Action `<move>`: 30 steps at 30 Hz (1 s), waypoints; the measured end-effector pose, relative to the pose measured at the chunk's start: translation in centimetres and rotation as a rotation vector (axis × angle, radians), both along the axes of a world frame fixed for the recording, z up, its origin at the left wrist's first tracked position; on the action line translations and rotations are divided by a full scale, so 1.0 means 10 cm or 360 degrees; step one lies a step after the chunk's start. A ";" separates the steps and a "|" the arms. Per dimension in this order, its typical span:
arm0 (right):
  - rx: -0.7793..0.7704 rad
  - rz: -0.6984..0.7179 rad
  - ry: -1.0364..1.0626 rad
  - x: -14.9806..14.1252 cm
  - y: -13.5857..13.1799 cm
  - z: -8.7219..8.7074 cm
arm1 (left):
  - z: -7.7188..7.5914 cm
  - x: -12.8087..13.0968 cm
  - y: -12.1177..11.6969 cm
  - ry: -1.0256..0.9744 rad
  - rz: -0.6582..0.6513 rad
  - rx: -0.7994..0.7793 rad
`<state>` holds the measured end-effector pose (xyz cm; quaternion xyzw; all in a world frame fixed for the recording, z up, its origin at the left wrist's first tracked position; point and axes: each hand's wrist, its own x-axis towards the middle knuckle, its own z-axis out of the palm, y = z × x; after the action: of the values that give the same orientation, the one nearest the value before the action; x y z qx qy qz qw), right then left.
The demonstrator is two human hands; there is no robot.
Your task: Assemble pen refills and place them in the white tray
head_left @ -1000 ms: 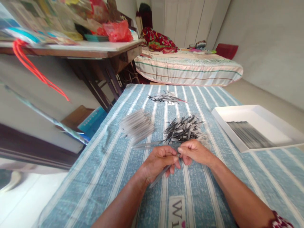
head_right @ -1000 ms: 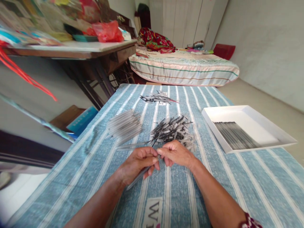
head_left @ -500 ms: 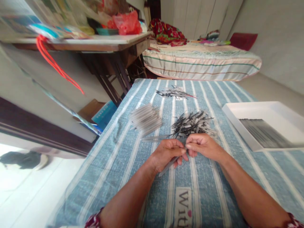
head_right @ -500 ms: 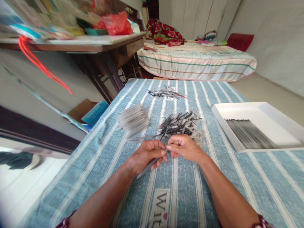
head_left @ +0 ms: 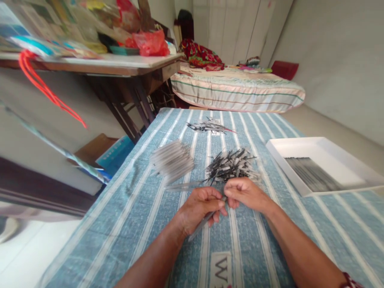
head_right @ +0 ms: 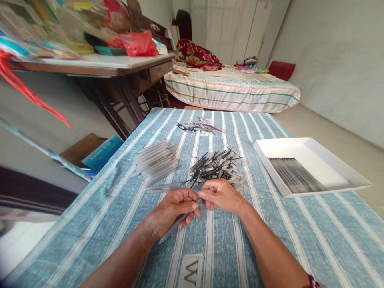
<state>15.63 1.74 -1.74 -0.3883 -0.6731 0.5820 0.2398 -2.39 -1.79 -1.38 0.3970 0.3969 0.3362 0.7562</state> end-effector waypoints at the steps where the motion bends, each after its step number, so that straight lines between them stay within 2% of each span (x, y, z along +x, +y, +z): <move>1: -0.0004 0.0015 0.0005 0.00 0.00 0.00 | 0.00 0.00 0.00 0.0005 -0.0008 0.0013; 5: -0.0055 0.0008 -0.0095 -0.01 0.00 -0.01 | 0.00 0.01 -0.01 0.0039 -0.0015 0.0025; 17: -0.0088 0.0068 0.0001 0.00 0.01 -0.01 | 0.02 0.02 -0.01 0.0192 0.0011 0.0042; 22: -0.0212 -0.0039 -0.0034 -0.07 0.03 -0.09 | -0.01 0.03 0.00 0.0475 0.0117 0.0211; 27: -0.0313 -0.0119 0.0012 -0.11 0.07 -0.07 | 0.01 0.04 0.04 0.0605 0.0137 0.0251; 30: -0.0323 -0.0146 0.0066 -0.11 0.10 -0.05 | 0.06 0.03 0.06 0.0617 0.0013 0.0246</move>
<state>14.56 2.73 -2.28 -0.4290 -0.5871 0.6434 0.2395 -2.13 -1.23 -0.75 0.5094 0.5097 0.2861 0.6315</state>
